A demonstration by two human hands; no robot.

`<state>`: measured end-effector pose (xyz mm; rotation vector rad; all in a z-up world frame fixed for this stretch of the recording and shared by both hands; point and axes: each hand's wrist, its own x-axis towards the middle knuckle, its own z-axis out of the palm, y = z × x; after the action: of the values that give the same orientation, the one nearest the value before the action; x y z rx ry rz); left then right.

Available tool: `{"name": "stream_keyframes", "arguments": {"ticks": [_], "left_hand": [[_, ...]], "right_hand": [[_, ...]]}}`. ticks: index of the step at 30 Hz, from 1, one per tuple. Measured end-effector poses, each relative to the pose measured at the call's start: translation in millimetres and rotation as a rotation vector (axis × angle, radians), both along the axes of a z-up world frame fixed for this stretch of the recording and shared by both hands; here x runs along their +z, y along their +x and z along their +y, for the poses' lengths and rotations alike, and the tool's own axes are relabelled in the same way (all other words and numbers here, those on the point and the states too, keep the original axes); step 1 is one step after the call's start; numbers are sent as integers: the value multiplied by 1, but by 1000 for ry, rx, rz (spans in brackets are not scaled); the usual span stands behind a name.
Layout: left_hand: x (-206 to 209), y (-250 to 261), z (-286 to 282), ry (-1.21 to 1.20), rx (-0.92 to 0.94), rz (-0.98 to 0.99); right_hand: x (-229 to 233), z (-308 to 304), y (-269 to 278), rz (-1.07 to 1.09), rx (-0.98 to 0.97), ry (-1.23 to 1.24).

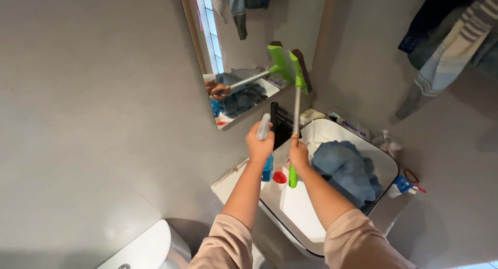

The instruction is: The recorder uses a spray bottle and a squeegee to clean the bathroom mirror and the glass shower door.

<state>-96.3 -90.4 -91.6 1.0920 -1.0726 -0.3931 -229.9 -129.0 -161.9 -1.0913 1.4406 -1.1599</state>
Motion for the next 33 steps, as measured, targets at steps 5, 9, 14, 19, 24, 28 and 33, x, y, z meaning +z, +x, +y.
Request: {"name": "stream_keyframes", "arguments": {"ticks": [5, 9, 14, 19, 24, 28, 33], "left_hand": [[1, 1, 18, 11, 6, -41], [2, -3, 29, 3, 27, -38], [0, -4, 42, 44, 32, -1], [5, 8, 57, 31, 50, 16], [17, 22, 71, -28, 110, -63], [20, 34, 73, -10, 124, -47], [25, 50, 78, -80, 180, -51]], "right_hand": [[-7, 21, 2, 51, 33, 40], [-37, 21, -3, 143, 49, 0], [-20, 52, -15, 204, 107, 4], [3, 69, -28, 75, 151, 72], [42, 49, -15, 92, 111, -109], [86, 37, 7, -36, 73, -80], [87, 31, 36, 3, 52, -130]]}}
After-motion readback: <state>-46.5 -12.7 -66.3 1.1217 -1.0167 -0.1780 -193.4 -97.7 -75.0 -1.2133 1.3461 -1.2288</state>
